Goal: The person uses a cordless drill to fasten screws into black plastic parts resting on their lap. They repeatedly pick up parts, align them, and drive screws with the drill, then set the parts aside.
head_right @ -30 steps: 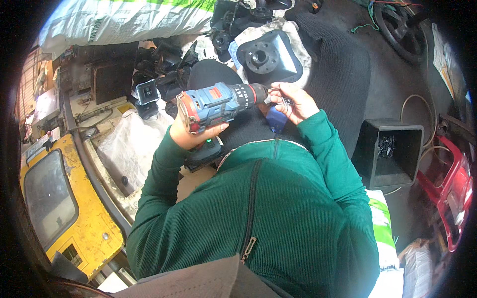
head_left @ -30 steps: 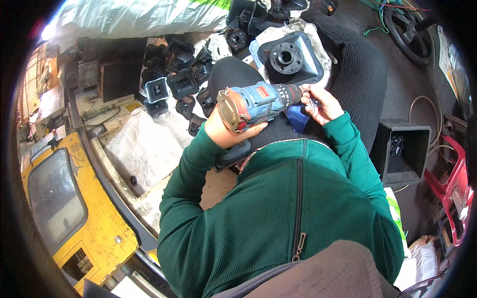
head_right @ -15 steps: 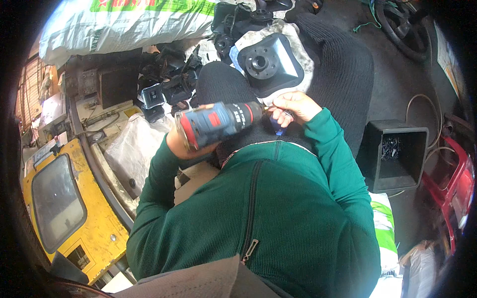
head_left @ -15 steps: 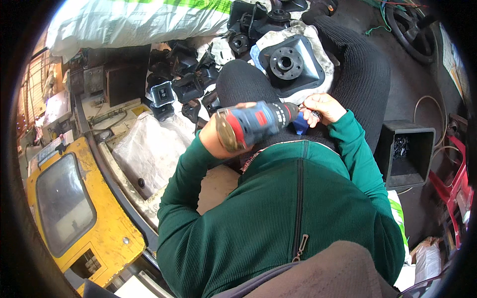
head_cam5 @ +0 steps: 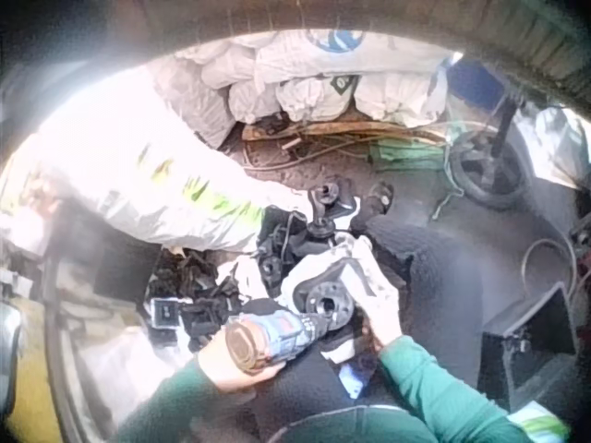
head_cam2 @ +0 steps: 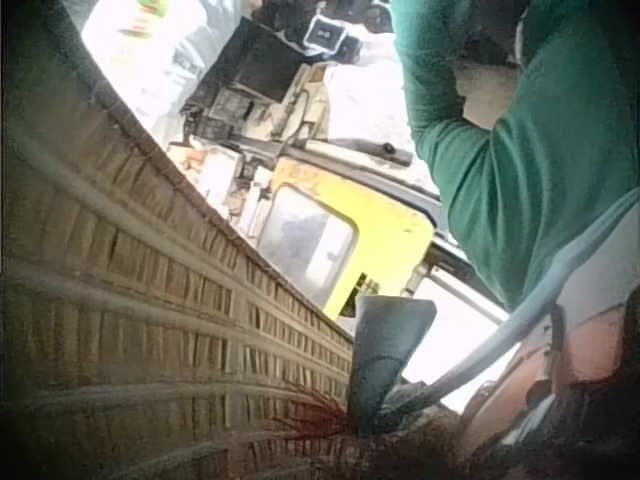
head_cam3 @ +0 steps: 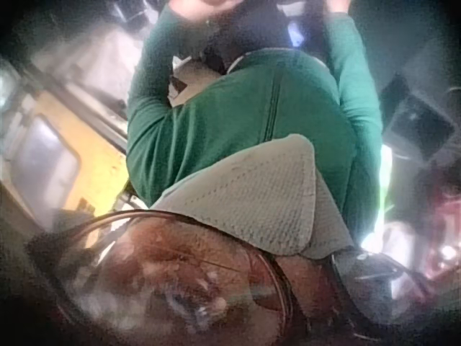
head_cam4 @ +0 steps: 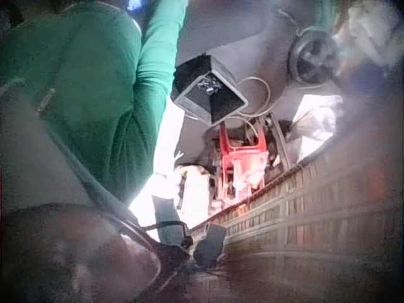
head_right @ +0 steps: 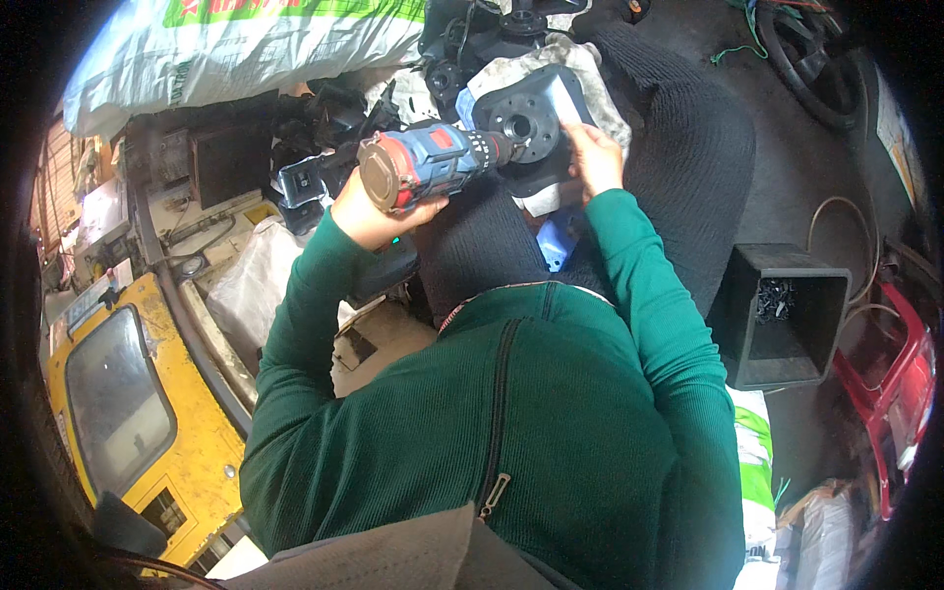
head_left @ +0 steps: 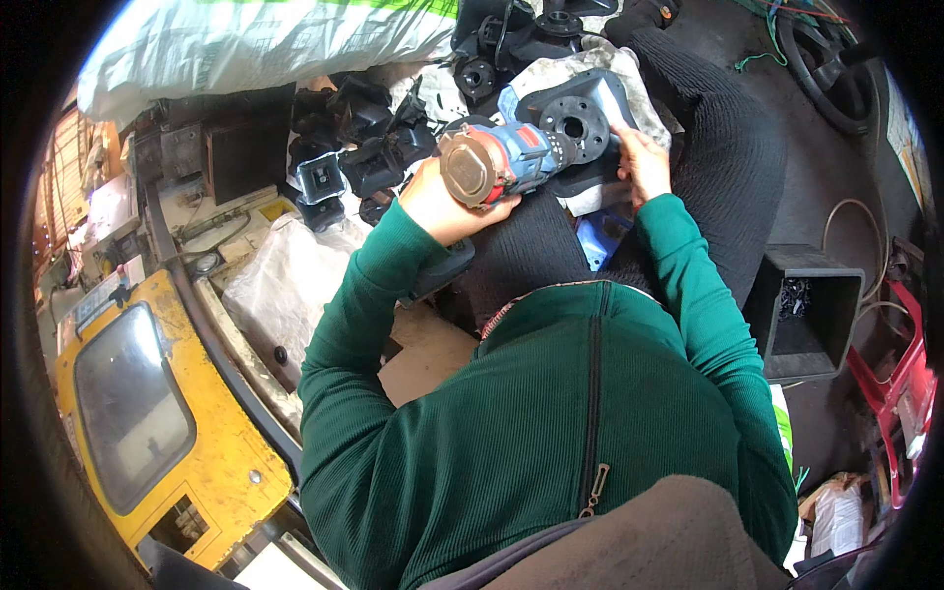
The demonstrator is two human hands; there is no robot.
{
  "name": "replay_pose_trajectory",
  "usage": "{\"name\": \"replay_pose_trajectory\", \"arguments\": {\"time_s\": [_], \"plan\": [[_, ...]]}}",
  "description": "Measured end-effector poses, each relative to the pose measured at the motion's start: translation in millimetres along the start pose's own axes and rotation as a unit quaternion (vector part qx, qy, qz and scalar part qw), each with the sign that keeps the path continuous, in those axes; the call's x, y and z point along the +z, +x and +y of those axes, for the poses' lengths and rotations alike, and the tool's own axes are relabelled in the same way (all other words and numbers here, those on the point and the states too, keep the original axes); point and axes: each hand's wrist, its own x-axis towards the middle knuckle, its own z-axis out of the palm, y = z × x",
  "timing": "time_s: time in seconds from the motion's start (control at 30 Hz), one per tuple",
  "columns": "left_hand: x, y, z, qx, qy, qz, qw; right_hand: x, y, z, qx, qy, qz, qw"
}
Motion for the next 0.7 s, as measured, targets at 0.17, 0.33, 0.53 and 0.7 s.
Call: {"name": "replay_pose_trajectory", "arguments": {"time_s": [0.17, 0.33, 0.53, 0.7], "plan": [[-4, 21, 1, -0.006, -0.014, -0.029, 0.999, 7, 14, 14, 0.026, -0.011, 0.007, 1.0], [-12, 26, 8, -0.069, -0.136, -0.044, 0.987, 3, 17, 20, 0.035, 0.057, -0.024, 0.997], [-11, 32, 4, -0.144, -0.235, -0.068, 0.959, 10, 16, 16, 0.018, 0.078, -0.012, 0.997], [-10, 42, 2, -0.133, -0.212, -0.078, 0.965, 1, 24, 25, 0.022, 0.075, -0.042, 0.996]]}}
